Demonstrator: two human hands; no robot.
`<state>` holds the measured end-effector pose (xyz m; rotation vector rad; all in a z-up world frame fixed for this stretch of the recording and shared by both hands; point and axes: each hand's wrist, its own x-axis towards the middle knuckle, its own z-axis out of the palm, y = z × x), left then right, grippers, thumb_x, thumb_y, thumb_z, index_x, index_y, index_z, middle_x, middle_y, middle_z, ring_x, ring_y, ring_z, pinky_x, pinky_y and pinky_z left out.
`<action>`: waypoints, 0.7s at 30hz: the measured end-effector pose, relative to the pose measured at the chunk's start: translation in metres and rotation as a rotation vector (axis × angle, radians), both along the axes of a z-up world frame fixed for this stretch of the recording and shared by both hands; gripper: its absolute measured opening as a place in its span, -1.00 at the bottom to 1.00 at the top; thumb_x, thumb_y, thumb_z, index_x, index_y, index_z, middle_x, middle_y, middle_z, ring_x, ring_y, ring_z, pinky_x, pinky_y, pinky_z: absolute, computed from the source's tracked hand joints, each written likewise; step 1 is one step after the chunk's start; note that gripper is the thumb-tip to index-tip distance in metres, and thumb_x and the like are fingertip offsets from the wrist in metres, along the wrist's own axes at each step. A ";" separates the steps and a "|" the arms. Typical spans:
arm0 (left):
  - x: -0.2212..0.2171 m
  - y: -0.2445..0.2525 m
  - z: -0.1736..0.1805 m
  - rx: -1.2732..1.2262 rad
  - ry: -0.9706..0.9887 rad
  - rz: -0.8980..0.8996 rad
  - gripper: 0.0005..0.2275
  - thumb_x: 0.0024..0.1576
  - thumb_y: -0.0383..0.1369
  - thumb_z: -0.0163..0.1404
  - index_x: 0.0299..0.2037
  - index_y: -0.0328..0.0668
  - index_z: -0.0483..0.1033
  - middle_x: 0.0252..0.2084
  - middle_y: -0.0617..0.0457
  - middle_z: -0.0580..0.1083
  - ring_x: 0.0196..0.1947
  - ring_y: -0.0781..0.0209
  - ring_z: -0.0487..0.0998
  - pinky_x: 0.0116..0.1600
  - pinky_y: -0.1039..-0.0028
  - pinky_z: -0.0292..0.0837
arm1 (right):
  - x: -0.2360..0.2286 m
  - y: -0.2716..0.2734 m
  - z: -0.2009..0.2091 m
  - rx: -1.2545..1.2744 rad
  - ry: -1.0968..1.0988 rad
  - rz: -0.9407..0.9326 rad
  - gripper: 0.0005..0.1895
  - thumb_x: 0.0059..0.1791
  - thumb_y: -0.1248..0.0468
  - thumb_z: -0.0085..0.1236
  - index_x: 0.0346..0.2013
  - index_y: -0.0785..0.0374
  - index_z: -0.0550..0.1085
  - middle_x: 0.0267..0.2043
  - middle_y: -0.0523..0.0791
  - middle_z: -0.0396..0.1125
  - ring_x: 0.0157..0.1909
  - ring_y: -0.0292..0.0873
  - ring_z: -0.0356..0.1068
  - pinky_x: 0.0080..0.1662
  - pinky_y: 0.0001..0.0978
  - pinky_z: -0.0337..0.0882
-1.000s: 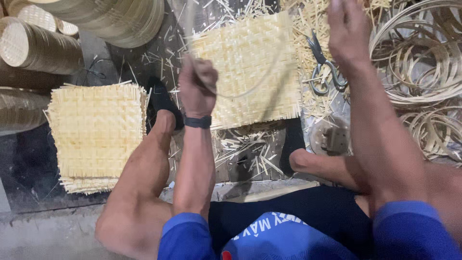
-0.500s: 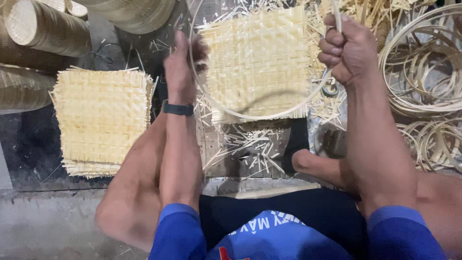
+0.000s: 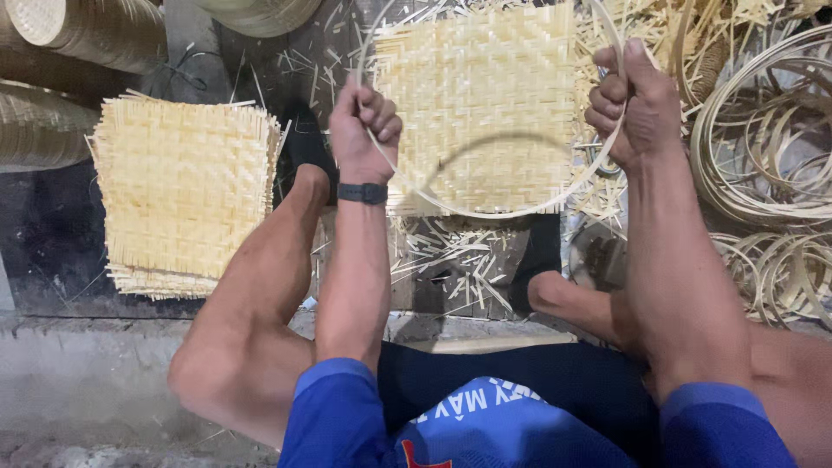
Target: The person sits on the floor and repeatedly assembles round woven trays. They place a woven mat on a wooden mold, fit a circular rim around it, and trim the excess mat material with scissors. The finished trays are stacked on the floor.
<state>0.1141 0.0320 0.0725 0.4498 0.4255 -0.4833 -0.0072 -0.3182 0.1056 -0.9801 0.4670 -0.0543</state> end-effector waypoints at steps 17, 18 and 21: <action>-0.021 0.024 -0.152 1.901 -0.965 -0.159 -0.79 0.03 -0.34 0.24 -0.14 -0.17 0.69 -0.19 -0.14 0.54 -0.18 -0.10 0.56 0.01 0.13 0.41 | -0.004 0.000 -0.166 -1.210 0.052 0.019 -0.49 -0.13 0.47 0.33 0.14 0.29 0.60 -0.37 -0.09 0.47 -0.35 -0.25 0.43 -0.25 -0.32 0.46; -0.019 0.025 -0.152 1.893 -0.903 -0.221 -0.81 0.03 -0.34 0.25 -0.18 -0.19 0.68 -0.21 -0.17 0.52 -0.19 -0.12 0.55 -0.03 0.15 0.41 | -0.004 0.000 -0.170 -1.223 0.071 0.015 -0.50 -0.13 0.45 0.34 0.12 0.29 0.62 -0.37 -0.08 0.48 -0.35 -0.24 0.45 -0.24 -0.32 0.47; -0.015 0.022 -0.148 1.859 -0.735 -0.369 -0.84 0.04 -0.35 0.26 -0.27 -0.25 0.63 -0.30 -0.25 0.48 -0.25 -0.13 0.51 -0.13 0.20 0.39 | -0.012 0.000 -0.172 -1.238 0.123 -0.011 -0.59 -0.13 0.41 0.37 0.03 0.29 0.66 -0.35 -0.04 0.52 -0.34 -0.23 0.50 -0.21 -0.32 0.50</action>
